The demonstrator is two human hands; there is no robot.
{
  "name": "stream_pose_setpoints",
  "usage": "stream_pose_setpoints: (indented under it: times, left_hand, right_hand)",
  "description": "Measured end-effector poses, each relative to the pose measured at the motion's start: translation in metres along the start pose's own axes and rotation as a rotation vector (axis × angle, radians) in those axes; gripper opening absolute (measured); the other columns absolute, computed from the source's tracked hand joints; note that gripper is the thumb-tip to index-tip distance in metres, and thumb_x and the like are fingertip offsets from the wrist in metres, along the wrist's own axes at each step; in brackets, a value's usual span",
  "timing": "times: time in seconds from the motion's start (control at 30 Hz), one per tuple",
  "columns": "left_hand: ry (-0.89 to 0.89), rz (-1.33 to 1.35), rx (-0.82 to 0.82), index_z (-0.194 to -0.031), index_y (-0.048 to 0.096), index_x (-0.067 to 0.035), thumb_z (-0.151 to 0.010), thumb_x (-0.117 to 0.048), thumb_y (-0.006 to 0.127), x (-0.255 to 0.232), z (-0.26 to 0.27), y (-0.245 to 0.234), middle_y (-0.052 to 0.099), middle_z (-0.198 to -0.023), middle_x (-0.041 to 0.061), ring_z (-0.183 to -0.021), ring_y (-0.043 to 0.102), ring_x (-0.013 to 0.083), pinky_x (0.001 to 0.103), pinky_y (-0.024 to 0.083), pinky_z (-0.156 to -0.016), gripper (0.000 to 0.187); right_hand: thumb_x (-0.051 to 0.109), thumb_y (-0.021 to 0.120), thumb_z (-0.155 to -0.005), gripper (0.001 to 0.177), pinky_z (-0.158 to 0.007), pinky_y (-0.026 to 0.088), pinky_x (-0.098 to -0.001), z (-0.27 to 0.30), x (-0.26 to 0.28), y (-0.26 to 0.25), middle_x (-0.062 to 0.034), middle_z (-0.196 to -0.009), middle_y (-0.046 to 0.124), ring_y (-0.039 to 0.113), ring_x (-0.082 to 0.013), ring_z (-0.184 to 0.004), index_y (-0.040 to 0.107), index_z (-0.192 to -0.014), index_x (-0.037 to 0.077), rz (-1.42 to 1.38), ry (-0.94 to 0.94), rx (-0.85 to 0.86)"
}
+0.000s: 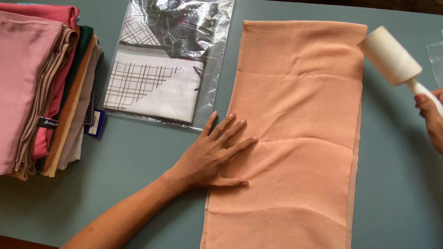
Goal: The person unfolds a peach scarf, thoroughly removes lint using a lint roller on both sides, and then folds it neatly.
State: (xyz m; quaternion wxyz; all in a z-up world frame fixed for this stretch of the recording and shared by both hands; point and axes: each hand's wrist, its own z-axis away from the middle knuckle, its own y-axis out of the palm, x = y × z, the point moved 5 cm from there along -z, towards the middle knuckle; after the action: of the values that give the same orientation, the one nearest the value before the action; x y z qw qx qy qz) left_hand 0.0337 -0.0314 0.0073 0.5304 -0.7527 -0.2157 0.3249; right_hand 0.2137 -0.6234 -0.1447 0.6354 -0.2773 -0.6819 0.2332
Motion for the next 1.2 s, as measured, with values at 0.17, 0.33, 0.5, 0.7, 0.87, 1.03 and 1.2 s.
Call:
stream_pose_setpoints:
  times: [0.17, 0.33, 0.5, 0.7, 0.87, 1.03, 1.2]
  left_hand:
    - [0.013, -0.009, -0.028, -0.155, 0.046, -0.019, -0.088, -0.081, 0.053, 0.0, 0.001, -0.001, 0.041, -0.161, 0.022, -0.153, 0.031, 0.0469, 0.068, 0.016, -0.124, 0.092]
    - [0.022, -0.04, -0.021, -0.156, 0.044, -0.018, -0.09, -0.081, 0.051, -0.001, 0.001, 0.0, 0.042, -0.16, 0.022, -0.151, 0.031, 0.0483, 0.069, 0.016, -0.124, 0.091]
    - [0.101, 0.027, -0.027, -0.156, 0.045, -0.019, -0.09, -0.08, 0.049, -0.003, 0.004, 0.0, 0.045, -0.159, 0.022, -0.152, 0.032, 0.048, 0.071, 0.009, -0.124, 0.089]
    - [0.26, 0.157, -0.162, -0.127, 0.067, -0.01, -0.093, -0.06, 0.067, -0.015, 0.002, -0.019, 0.058, -0.135, 0.023, -0.129, 0.059, 0.0463, 0.07, 0.028, -0.118, 0.06]
    - [0.363, 0.101, -0.288, -0.11, 0.07, -0.006, -0.102, -0.043, 0.062, -0.054, -0.004, -0.022, 0.069, -0.112, 0.016, -0.101, 0.065, 0.0337, 0.054, 0.047, -0.104, 0.039]
    - [0.399, 0.096, -0.347, -0.087, 0.059, -0.007, -0.109, -0.012, 0.049, -0.126, -0.02, -0.017, 0.058, -0.086, 0.01, -0.073, 0.048, 0.0244, 0.037, 0.047, -0.077, 0.025]
    - [0.404, 0.252, -0.129, -0.096, 0.059, -0.013, -0.111, -0.008, 0.062, -0.203, -0.026, 0.038, 0.061, -0.09, 0.007, -0.073, 0.053, 0.0255, 0.037, 0.037, -0.069, 0.016]
  right_hand:
    - [0.031, 0.06, -0.113, 0.03, -0.058, 0.022, -0.0314, 0.048, 0.12, 0.004, -0.0039, -0.066, 0.04, 0.031, -0.0141, -0.062, 0.062, -0.097, 0.006, 0.125, -0.023, 0.265]
    - [0.014, 0.059, -0.139, 0.03, -0.07, 0.028, -0.0426, 0.033, 0.12, -0.002, -0.0159, -0.086, 0.036, 0.033, -0.0275, -0.071, 0.048, -0.124, -0.01, 0.32, -0.187, -0.011]
    - [0.034, 0.058, -0.119, 0.037, -0.07, 0.038, -0.0394, 0.04, 0.197, 0.019, -0.0107, -0.081, 0.058, 0.052, -0.0274, -0.072, 0.068, -0.114, -0.002, 0.446, -0.414, 0.13]
    - [0.036, 0.057, -0.114, 0.035, -0.061, 0.033, -0.0374, 0.077, 0.228, 0.024, -0.0061, -0.067, 0.05, 0.042, -0.0218, -0.059, 0.066, -0.105, 0.004, 0.386, -0.308, 0.141]
    - [0.036, 0.062, -0.112, 0.03, -0.064, 0.034, -0.0381, 0.102, 0.221, 0.032, -0.0043, -0.066, 0.053, 0.049, -0.0238, -0.06, 0.068, -0.103, 0.008, 0.514, -0.346, 0.119]
    - [0.041, 0.059, -0.112, 0.031, -0.065, 0.038, -0.0417, 0.107, 0.193, 0.045, -0.0061, -0.071, 0.058, 0.052, -0.0307, -0.063, 0.069, -0.109, 0.012, 0.591, -0.349, 0.149]
    - [0.043, 0.061, -0.111, 0.033, -0.065, 0.038, -0.0415, 0.113, 0.202, 0.047, -0.0055, -0.077, 0.062, 0.055, -0.0297, -0.066, 0.07, -0.105, 0.012, 0.568, -0.353, 0.105]
